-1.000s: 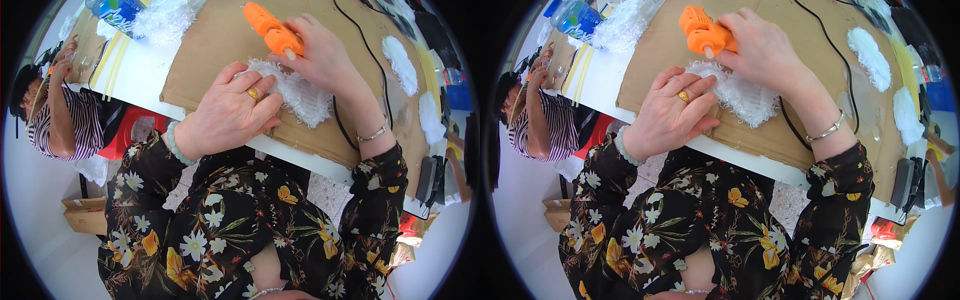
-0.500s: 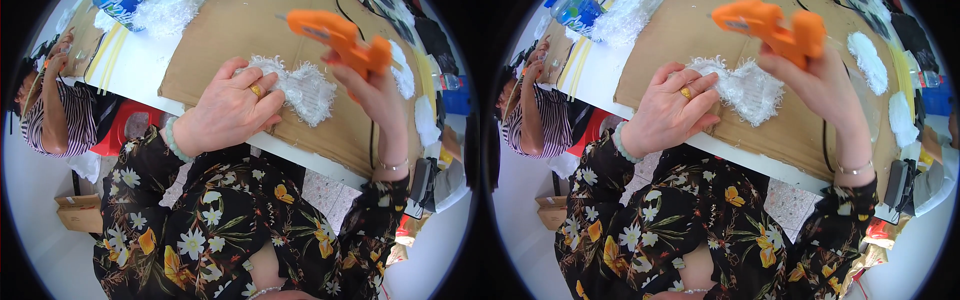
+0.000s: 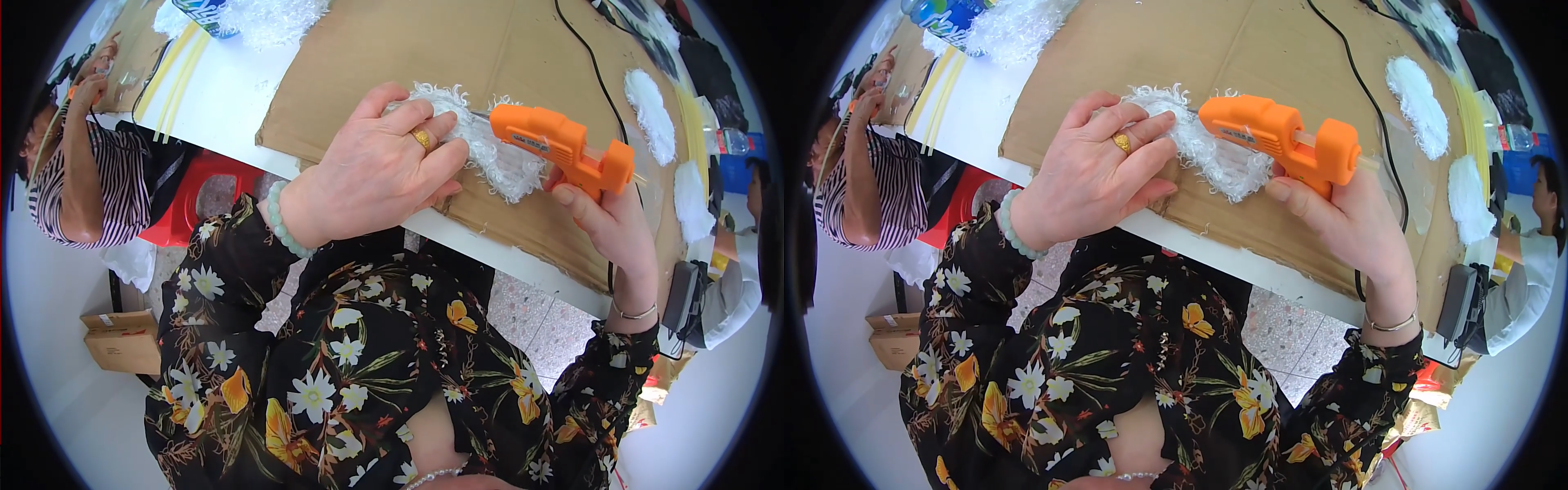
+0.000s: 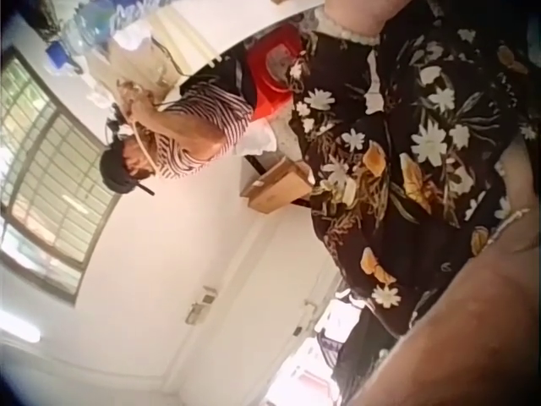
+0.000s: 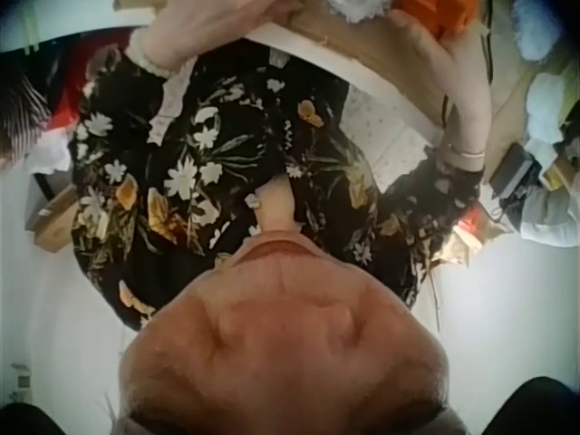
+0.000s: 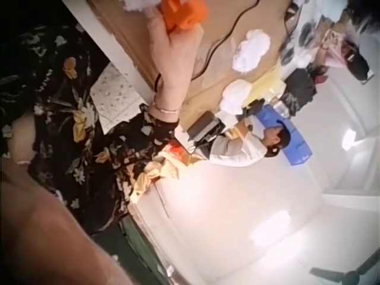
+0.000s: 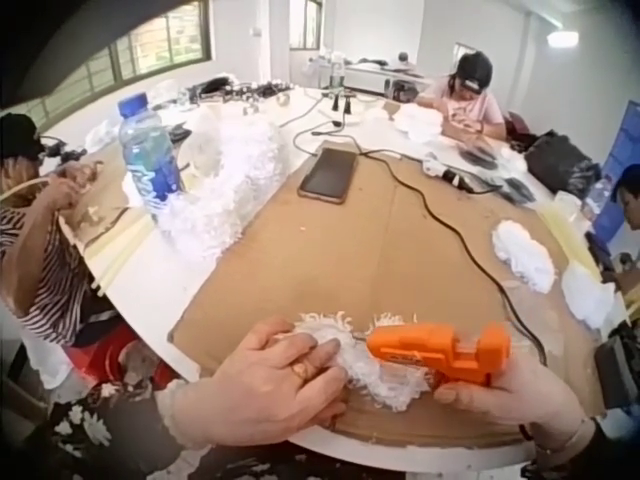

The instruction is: Apply hot glue to a craft base and attach white fiber material.

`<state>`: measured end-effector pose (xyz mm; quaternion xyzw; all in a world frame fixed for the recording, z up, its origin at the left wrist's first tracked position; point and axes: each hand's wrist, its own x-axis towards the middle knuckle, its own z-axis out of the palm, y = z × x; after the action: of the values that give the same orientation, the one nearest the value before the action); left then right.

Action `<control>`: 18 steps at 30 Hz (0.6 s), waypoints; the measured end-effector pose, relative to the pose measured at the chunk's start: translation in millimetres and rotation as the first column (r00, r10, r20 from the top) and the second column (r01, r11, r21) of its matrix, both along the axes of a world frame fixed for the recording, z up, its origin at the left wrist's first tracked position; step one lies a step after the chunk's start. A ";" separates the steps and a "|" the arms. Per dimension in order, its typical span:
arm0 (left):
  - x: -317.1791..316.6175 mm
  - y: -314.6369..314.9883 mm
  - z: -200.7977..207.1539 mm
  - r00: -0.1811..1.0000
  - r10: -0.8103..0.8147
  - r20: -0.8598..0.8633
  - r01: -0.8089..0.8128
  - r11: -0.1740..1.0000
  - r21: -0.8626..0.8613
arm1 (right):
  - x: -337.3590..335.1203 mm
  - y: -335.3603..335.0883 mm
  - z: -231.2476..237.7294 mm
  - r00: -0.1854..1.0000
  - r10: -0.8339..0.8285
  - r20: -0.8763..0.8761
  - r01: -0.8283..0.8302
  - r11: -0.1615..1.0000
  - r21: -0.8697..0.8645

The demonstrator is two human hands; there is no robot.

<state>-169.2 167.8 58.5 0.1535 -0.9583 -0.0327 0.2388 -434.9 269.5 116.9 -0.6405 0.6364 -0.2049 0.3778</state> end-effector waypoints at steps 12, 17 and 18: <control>-1.8 -0.8 -5.1 0.995 -0.017 -0.102 0.011 0.998 -0.054 | 11.6 -5.7 -4.6 0.993 0.007 -0.119 -0.020 0.995 -0.102; 2.7 0.7 -0.4 1.000 -0.020 -0.015 0.020 1.000 0.003 | 13.2 -6.5 -3.2 0.990 0.011 -0.143 -0.026 0.995 -0.100; 2.6 0.6 -0.3 1.000 -0.020 -0.016 0.020 1.000 0.002 | 13.0 -7.0 -3.3 0.990 0.011 -0.144 -0.026 0.995 -0.101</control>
<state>-166.6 168.4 58.2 0.1440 -0.9578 -0.0373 0.2461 -421.9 262.4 113.6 -0.6781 0.6444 -0.1876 0.2997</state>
